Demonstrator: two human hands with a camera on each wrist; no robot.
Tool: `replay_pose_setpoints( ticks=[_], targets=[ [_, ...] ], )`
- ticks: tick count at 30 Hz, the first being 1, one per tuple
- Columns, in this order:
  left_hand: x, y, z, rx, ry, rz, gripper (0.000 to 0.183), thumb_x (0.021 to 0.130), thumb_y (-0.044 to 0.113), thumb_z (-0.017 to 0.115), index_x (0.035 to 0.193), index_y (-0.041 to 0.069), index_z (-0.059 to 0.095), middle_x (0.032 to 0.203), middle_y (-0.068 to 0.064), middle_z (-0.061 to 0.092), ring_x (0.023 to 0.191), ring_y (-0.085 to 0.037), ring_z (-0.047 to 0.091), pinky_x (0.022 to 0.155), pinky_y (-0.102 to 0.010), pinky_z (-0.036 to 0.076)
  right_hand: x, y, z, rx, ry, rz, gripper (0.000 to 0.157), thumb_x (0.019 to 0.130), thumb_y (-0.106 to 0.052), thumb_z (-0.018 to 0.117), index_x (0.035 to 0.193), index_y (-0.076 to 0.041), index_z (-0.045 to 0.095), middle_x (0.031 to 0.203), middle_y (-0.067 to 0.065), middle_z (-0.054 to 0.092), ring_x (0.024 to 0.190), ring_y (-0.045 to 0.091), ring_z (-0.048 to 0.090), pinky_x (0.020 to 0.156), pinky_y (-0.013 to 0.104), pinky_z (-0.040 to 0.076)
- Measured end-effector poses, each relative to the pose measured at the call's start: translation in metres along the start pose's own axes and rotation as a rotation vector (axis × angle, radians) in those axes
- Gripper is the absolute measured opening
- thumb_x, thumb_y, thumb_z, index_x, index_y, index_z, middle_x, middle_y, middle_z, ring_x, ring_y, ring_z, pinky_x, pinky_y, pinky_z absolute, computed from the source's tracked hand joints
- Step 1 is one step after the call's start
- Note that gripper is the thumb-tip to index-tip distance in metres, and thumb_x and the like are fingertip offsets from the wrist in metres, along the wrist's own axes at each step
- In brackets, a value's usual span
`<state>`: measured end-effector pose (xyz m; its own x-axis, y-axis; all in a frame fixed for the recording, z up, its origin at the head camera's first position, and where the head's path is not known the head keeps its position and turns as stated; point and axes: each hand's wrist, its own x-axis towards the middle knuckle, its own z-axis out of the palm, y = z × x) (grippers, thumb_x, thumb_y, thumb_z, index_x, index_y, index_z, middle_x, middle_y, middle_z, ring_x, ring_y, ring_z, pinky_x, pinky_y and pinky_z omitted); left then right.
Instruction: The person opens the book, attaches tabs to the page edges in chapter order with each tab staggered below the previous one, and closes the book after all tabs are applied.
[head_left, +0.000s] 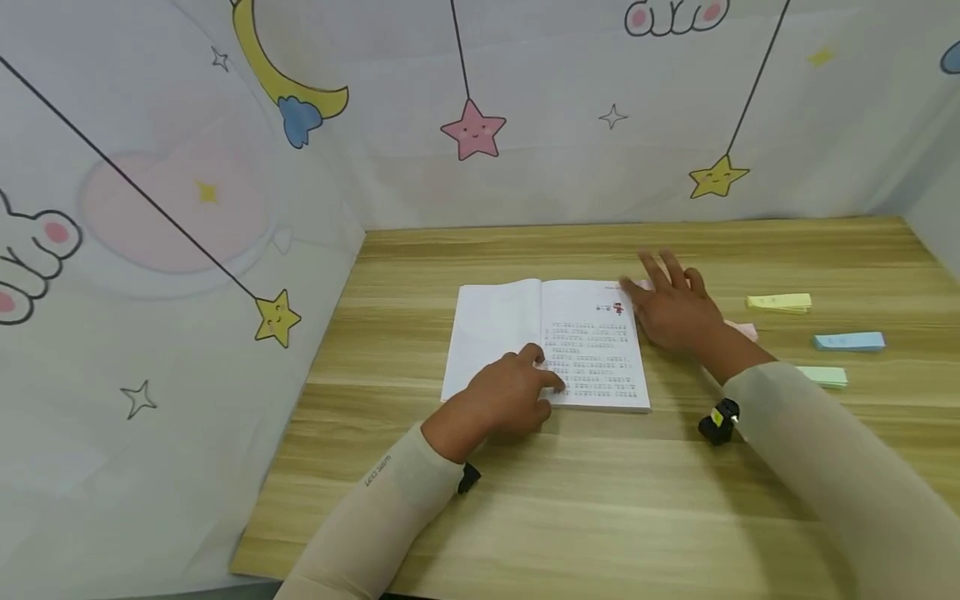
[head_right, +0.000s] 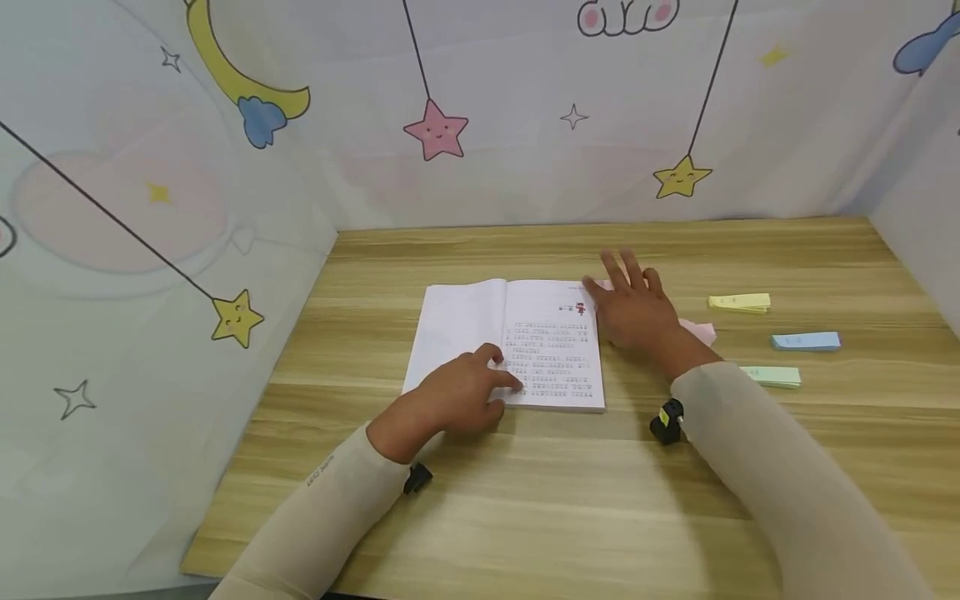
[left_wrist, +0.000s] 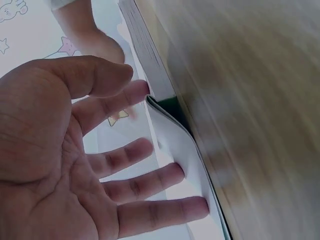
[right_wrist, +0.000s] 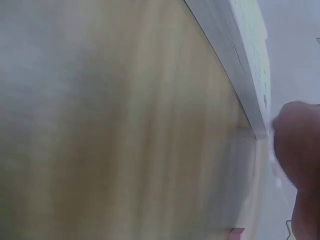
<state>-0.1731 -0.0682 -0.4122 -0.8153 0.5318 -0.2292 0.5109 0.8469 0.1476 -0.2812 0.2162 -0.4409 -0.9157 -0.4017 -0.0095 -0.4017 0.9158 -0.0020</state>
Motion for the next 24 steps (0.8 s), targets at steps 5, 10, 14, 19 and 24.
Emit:
replay_pose_setpoints(
  ticks=[5, 10, 14, 19, 24],
  targets=[
    [0.005, 0.004, 0.002, 0.045, 0.032, 0.030, 0.029, 0.088, 0.038, 0.062, 0.116, 0.032, 0.064, 0.137, 0.004, 0.041, 0.094, -0.024, 0.051, 0.066, -0.034, 0.046, -0.033, -0.008, -0.003, 0.218, 0.172, 0.096, 0.043, 0.099, -0.022, 0.040, 0.138, -0.007, 0.042, 0.148, 0.024, 0.018, 0.135, 0.044, 0.007, 0.098, 0.063, 0.013],
    [0.009, 0.009, 0.003, 0.105, 0.064, 0.047, 0.034, 0.082, 0.046, 0.068, 0.109, 0.025, 0.061, 0.111, 0.006, 0.051, 0.078, -0.021, 0.044, 0.055, -0.031, 0.041, -0.070, -0.019, -0.009, 0.207, 0.256, 0.061, 0.026, 0.089, -0.014, 0.058, 0.111, -0.001, 0.065, 0.124, 0.023, 0.051, 0.118, 0.046, 0.037, 0.094, 0.058, 0.030],
    [0.009, 0.010, 0.002, 0.117, 0.063, 0.033, 0.033, 0.081, 0.045, 0.070, 0.105, 0.023, 0.061, 0.101, 0.007, 0.050, 0.073, -0.020, 0.042, 0.052, -0.030, 0.040, -0.090, -0.027, -0.012, 0.234, 0.219, 0.011, 0.021, 0.088, -0.013, 0.061, 0.103, -0.001, 0.069, 0.113, 0.019, 0.060, 0.111, 0.041, 0.047, 0.094, 0.053, 0.034],
    [0.010, 0.008, 0.003, 0.096, 0.060, 0.013, 0.026, 0.085, 0.041, 0.067, 0.105, 0.026, 0.064, 0.114, 0.009, 0.054, 0.078, -0.020, 0.045, 0.056, -0.031, 0.042, -0.101, -0.030, -0.016, 0.270, 0.203, -0.050, 0.016, 0.088, -0.011, 0.060, 0.096, -0.002, 0.070, 0.099, 0.012, 0.067, 0.100, 0.035, 0.057, 0.088, 0.050, 0.041],
    [0.010, 0.009, 0.005, 0.079, 0.076, 0.002, 0.028, 0.087, 0.041, 0.064, 0.110, 0.026, 0.065, 0.123, 0.009, 0.053, 0.085, -0.021, 0.048, 0.059, -0.033, 0.044, -0.105, -0.032, -0.019, 0.299, 0.140, -0.078, 0.018, 0.088, -0.007, 0.054, 0.094, -0.003, 0.071, 0.094, 0.009, 0.067, 0.094, 0.031, 0.061, 0.084, 0.049, 0.044]
  ],
)
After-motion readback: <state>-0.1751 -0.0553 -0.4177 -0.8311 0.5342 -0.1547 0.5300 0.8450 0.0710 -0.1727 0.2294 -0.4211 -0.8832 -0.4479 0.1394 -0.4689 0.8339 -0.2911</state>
